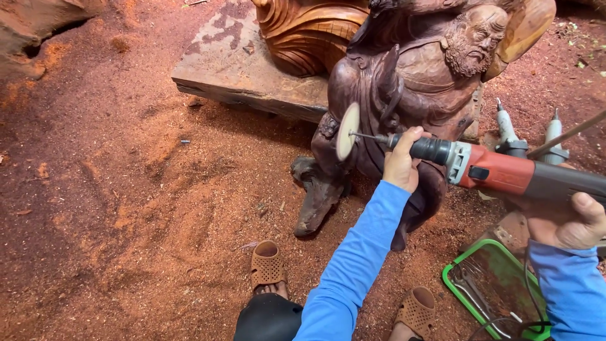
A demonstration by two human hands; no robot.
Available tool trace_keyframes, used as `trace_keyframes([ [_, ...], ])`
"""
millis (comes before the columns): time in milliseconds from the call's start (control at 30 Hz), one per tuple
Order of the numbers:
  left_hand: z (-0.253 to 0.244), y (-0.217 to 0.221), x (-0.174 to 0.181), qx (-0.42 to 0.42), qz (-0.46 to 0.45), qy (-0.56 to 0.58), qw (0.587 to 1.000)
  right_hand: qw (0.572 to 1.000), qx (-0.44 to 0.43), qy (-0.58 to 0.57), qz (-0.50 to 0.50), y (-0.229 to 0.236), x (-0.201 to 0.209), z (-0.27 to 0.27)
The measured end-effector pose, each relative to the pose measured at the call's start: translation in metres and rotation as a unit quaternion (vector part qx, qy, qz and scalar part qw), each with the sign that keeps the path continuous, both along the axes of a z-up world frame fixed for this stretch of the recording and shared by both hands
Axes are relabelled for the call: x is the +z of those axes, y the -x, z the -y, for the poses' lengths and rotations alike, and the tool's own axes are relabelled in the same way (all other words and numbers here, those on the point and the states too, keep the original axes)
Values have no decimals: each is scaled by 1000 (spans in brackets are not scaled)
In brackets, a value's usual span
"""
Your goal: Sanding and polishing an intricately carved wooden statue using a handheld power sander
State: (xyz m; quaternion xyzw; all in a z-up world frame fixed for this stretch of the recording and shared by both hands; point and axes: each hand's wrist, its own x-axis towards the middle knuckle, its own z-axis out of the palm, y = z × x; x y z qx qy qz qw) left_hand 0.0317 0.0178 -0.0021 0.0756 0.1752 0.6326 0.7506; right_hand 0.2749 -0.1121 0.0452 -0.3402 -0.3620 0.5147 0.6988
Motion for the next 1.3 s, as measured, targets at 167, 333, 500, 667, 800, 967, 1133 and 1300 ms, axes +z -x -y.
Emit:
trace_keyframes([
  [167,3,-8,-11,-9,-10,-15,1000,1000,2,-12,11,1,0,5],
  [333,3,-15,-14,-19,-15,-28,999,999,-39,7,31,-10,-5,7],
  [500,10,-9,-7,-6,1,-4,1000,1000,-11,-5,6,-15,-11,7],
  [667,10,-11,-14,-2,13,0,1000,1000,-14,-3,16,-11,-9,9],
  [800,8,-14,-19,12,25,6,1000,999,-41,25,21,-4,-2,10],
  [967,4,-12,-26,2,36,22,999,999,-25,16,18,-5,-4,9],
  [1133,7,-18,-27,6,22,-2,1000,1000,-24,3,9,-11,-6,9],
  [1300,7,-23,-31,2,11,-24,1000,999,-7,8,43,-16,-6,10],
])
